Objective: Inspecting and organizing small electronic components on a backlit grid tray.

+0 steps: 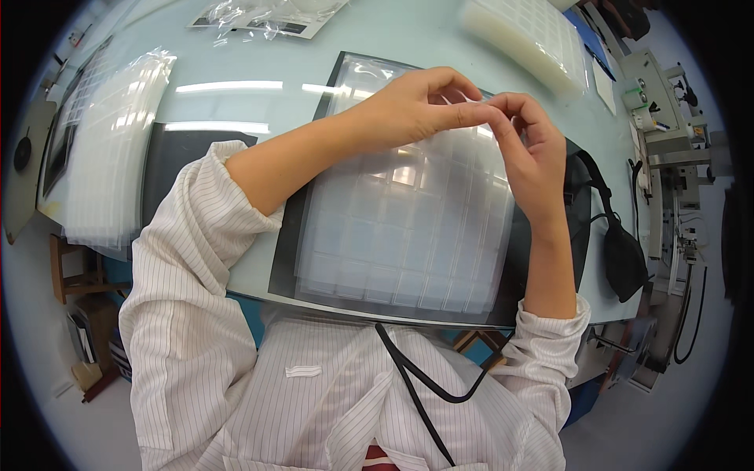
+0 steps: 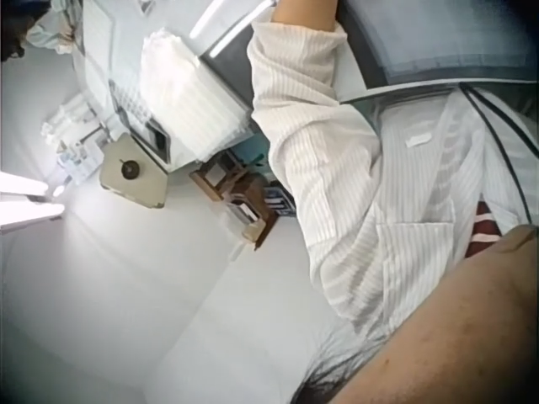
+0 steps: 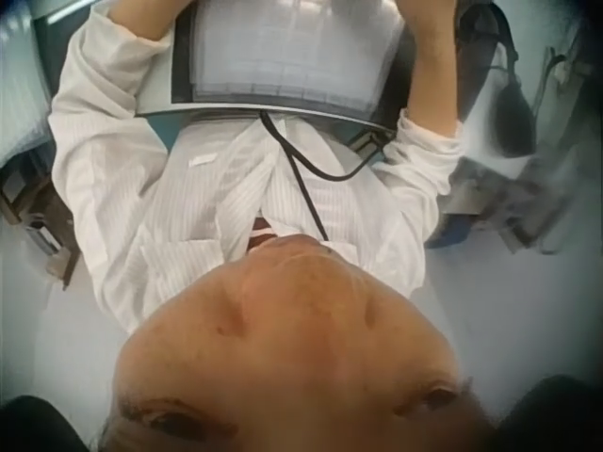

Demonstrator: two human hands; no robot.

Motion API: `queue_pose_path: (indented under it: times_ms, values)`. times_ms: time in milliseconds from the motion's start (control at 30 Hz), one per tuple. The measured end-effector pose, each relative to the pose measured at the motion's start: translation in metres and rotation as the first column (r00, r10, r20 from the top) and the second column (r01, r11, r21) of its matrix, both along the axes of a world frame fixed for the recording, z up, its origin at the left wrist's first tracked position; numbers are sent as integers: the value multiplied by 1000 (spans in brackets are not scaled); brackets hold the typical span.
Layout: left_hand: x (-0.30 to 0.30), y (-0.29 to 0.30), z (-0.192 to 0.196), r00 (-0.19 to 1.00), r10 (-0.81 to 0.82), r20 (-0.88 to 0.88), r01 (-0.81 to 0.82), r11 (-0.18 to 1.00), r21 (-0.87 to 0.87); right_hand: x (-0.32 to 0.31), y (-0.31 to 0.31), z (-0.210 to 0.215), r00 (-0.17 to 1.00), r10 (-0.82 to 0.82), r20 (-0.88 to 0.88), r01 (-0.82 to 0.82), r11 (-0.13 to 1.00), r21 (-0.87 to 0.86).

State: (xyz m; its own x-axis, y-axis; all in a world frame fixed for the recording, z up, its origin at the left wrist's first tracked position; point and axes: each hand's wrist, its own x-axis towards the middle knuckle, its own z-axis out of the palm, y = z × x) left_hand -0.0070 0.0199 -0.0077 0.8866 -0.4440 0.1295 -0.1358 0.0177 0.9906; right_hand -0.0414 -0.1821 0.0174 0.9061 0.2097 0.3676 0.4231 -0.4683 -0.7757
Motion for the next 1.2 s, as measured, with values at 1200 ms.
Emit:
queue_pose_path:
  times_ms: [1200]
  values:
    - [15, 14, -10, 978, 116, -174, -122, 992, -21, 15, 5, -28, 922, 8, 388, 201, 845, -495]
